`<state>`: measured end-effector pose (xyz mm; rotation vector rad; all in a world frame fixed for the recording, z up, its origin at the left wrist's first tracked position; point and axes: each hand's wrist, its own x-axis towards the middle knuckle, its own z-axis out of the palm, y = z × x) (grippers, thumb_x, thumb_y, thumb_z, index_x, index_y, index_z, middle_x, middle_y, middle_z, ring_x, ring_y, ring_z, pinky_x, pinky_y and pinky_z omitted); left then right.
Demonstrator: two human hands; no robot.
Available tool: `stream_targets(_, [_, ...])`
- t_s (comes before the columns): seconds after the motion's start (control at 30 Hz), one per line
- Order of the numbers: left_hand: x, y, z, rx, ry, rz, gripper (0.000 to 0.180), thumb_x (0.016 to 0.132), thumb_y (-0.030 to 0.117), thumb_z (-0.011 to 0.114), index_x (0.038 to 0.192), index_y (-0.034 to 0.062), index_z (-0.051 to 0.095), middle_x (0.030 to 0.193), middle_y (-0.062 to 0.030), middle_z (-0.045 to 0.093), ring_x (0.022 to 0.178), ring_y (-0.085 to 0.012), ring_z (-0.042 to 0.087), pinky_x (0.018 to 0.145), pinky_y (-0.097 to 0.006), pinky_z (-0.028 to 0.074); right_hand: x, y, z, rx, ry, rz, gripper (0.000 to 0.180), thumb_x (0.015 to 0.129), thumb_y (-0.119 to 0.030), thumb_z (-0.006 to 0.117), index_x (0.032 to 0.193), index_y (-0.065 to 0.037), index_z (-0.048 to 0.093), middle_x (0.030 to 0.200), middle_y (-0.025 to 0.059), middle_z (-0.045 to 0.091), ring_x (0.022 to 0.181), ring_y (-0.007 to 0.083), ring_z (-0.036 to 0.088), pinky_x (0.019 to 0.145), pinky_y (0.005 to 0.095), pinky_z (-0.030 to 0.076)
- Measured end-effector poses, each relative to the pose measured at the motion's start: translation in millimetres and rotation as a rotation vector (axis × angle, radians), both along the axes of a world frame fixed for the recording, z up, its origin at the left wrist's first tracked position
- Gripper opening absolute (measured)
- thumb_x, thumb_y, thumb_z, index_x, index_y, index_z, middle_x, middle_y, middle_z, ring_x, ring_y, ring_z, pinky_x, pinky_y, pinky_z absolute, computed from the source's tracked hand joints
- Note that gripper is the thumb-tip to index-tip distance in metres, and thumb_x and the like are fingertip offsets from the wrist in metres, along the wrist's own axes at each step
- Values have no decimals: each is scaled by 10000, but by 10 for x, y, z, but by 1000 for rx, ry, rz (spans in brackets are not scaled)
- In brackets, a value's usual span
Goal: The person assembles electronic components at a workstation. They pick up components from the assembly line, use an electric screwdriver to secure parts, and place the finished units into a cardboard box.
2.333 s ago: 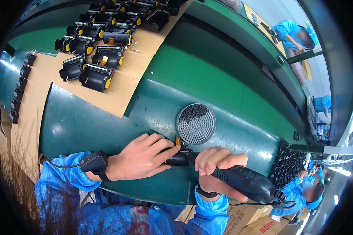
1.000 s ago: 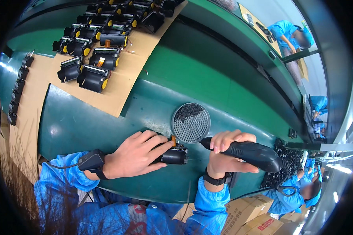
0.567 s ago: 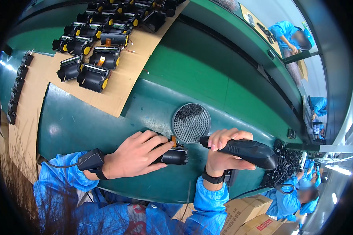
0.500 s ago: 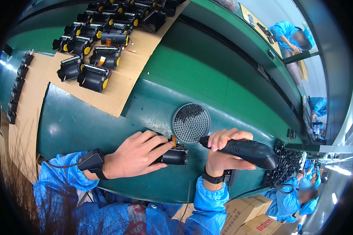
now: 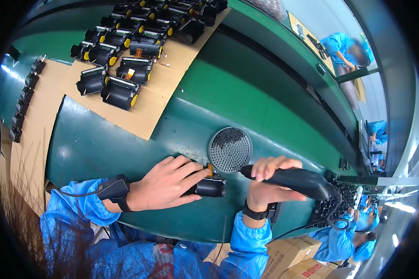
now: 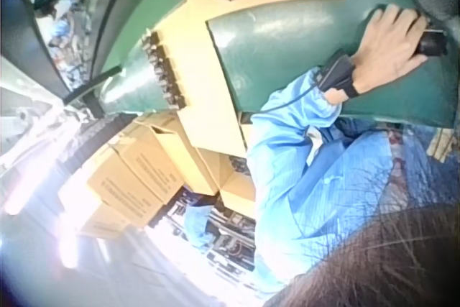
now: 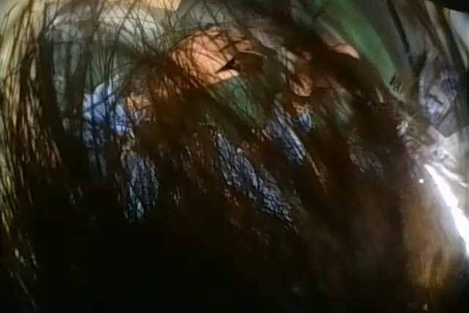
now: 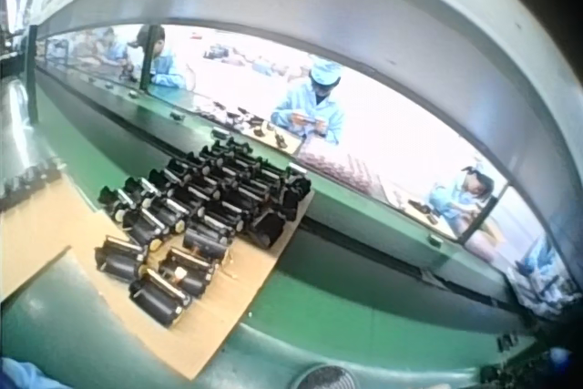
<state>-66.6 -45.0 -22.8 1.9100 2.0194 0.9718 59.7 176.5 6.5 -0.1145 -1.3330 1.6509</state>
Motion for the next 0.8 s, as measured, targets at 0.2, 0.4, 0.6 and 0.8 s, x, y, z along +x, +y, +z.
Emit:
stream_targets(0.2, [-26, -1, -47, 20, -53, 8, 624, 823, 373, 801, 1293, 0, 628, 1192, -86, 588, 1084, -261, 543, 915, -375, 481, 66, -182, 276, -43, 146, 81, 800, 885, -864, 432, 1047, -81, 473, 676, 40, 492, 481, 135, 485, 411, 260, 410])
stream_targets(0.4, [-44, -15, -48, 8, -87, 12, 609, 818, 369, 801, 1266, -9, 634, 1171, -91, 569, 1095, -270, 537, 925, -377, 474, -10, -579, 260, 3, 157, 302, 785, 882, -830, 517, 1037, -63, 449, 706, 83, 539, 497, 190, 529, 433, 320, 471])
stream_targets(0.6, [-52, -11, -21, -6, -100, 1, 596, 811, 359, 800, 1251, -5, 629, 1176, -93, 567, 1093, -270, 540, 921, -380, 477, -107, -701, 169, 65, 88, 323, 781, 879, -826, 527, 1048, -66, 461, 674, 53, 494, 502, 168, 500, 429, 295, 428])
stream_targets(0.8, [-46, -14, -35, -10, -101, 6, 587, 808, 354, 799, 1244, -2, 632, 1173, -93, 567, 1082, -269, 545, 923, -379, 478, -123, -708, 138, 50, 66, 322, 793, 867, -831, 541, 1028, -59, 461, 689, 66, 511, 511, 179, 507, 434, 308, 421])
